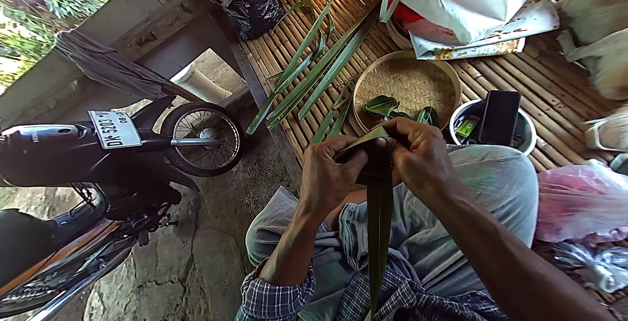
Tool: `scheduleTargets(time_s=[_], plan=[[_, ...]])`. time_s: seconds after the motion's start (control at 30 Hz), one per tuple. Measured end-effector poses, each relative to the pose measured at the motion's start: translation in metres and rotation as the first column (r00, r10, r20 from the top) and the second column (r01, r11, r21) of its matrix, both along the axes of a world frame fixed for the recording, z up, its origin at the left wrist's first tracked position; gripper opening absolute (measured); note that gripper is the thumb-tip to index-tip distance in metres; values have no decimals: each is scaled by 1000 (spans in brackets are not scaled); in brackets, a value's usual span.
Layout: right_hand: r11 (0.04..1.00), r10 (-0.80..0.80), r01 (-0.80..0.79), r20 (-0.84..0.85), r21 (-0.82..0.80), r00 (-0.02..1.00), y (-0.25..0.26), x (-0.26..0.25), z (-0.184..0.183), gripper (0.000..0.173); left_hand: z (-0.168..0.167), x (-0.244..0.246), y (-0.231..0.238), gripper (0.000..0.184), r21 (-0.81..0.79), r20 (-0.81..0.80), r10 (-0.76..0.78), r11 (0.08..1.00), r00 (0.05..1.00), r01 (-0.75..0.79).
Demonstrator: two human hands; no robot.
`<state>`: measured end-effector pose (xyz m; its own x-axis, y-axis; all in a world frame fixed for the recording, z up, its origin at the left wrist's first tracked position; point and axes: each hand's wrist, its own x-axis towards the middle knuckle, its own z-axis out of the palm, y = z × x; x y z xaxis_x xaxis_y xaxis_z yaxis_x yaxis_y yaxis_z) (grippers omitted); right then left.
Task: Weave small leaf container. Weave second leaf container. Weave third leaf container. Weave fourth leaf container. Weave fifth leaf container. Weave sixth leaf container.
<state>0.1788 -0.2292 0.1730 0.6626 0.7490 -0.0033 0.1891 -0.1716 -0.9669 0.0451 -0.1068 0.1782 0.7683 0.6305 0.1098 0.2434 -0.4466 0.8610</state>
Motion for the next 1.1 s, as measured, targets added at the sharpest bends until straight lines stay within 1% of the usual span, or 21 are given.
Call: scheduleTargets(time_s=[0.07,0.13,0.17,0.2,0.3,0.37,0.43,0.5,0.63,0.73,0.8,0.87,0.93,1.03,1.1], plan=[[996,91,-91,-36,5,995,0,6,-3,10,-4,0,2,3,-10,-12,28,1000,1000,-28],[978,205,-206,-93,-2,974,-4,13,-4,19,-7,0,6,3,-39,-23,63,997,998,-64],[973,228,-231,-136,-9,964,-8,14,-4,23,-8,-1,9,4,-58,-28,82,995,996,-84],[973,228,-232,-184,-4,956,-12,15,-7,24,-9,-2,12,5,-77,-26,103,992,994,-105],[985,172,-158,-349,68,921,-24,10,-18,28,-11,-6,20,9,-102,12,168,981,986,-166],[982,180,-134,-461,130,869,-27,5,-27,34,-10,-8,23,10,-106,26,186,978,982,-182],[983,169,-96,-551,159,817,-26,-4,-30,37,-9,-7,23,9,-106,35,188,977,982,-184],[987,142,-72,-559,145,817,-22,-13,-26,35,-9,-6,21,9,-111,54,182,978,982,-176],[991,92,-33,-488,129,868,-11,-24,-21,23,-7,-7,21,9,-143,84,165,978,983,-152],[991,86,-27,-481,130,873,-10,-25,-20,21,-5,-10,23,11,-158,88,136,980,987,-121],[992,83,-26,-480,123,873,-11,-25,-17,21,-4,-13,25,15,-194,107,105,977,989,-83],[992,85,-27,-478,127,874,-12,-23,-18,21,-1,-18,25,20,-284,132,49,959,990,-10],[990,78,-12,-482,138,873,-13,-21,-18,21,4,-23,21,28,-418,147,23,907,989,41],[990,69,1,-486,143,871,-13,-19,-17,21,4,-25,8,44,-559,175,33,826,984,72],[988,69,6,-487,151,870,-12,-20,-16,21,1,-23,2,46,-591,196,70,805,978,61]])
